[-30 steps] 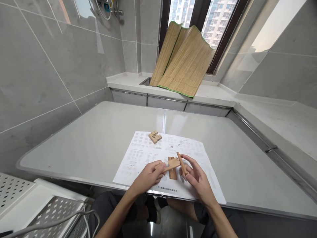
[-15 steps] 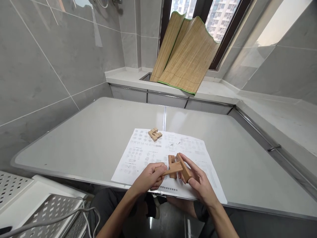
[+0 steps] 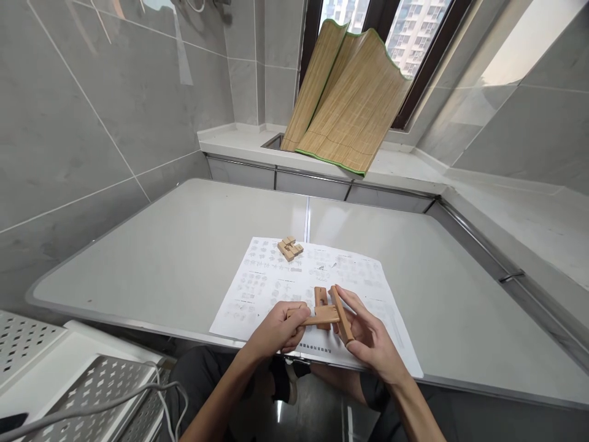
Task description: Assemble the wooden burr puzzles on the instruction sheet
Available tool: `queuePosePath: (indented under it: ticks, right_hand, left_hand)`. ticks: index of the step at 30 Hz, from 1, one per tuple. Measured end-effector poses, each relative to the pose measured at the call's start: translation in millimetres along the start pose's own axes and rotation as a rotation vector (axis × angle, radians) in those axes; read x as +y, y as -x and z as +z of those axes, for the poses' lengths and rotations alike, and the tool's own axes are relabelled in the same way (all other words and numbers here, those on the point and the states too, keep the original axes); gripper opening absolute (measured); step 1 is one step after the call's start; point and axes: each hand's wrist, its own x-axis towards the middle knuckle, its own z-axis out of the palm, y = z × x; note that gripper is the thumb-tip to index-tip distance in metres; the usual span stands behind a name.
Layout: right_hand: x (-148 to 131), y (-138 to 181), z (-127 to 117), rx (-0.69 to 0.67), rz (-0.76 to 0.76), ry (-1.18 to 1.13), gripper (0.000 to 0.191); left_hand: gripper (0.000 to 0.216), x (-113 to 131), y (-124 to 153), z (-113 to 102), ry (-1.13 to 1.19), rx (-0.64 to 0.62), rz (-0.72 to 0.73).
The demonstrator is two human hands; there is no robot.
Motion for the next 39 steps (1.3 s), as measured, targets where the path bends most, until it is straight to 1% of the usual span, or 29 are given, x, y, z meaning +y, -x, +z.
queuePosePath:
  ticks: [8,15,22,26,31,36,39]
  right_hand:
    - [3,4,0,-0.012,-0.002,0.019,0.074]
    - [7,18,0,0.058,0.032,0.018,0.076]
    - [6,21,-5,0.038,0.055,0.046,0.079]
    - [5,24,-8,0.016,0.061,0.030,0.075]
    - [3,32,-11,0.011,0.082,0.064,0.074]
    - [2,36,-14,0.015,0.115,0.077,0.077]
    - [2,36,-14,0.016,0.114,0.077,0.077]
  left_hand:
    - [0.045,0,1,0,-0.025,-0.007,0.004]
    - [0.043,-1,1,-1,-0.101,-0.025,-0.002]
    - [0.043,4,4,2,-0.150,-0.007,-0.009]
    - [0.041,7,5,4,-0.171,0.010,-0.011]
    - [0.037,11,6,7,-0.231,0.019,-0.033]
    - [0.036,12,7,9,-0.336,0.042,-0.015]
    - [0.036,12,6,10,-0.359,0.052,-0.012]
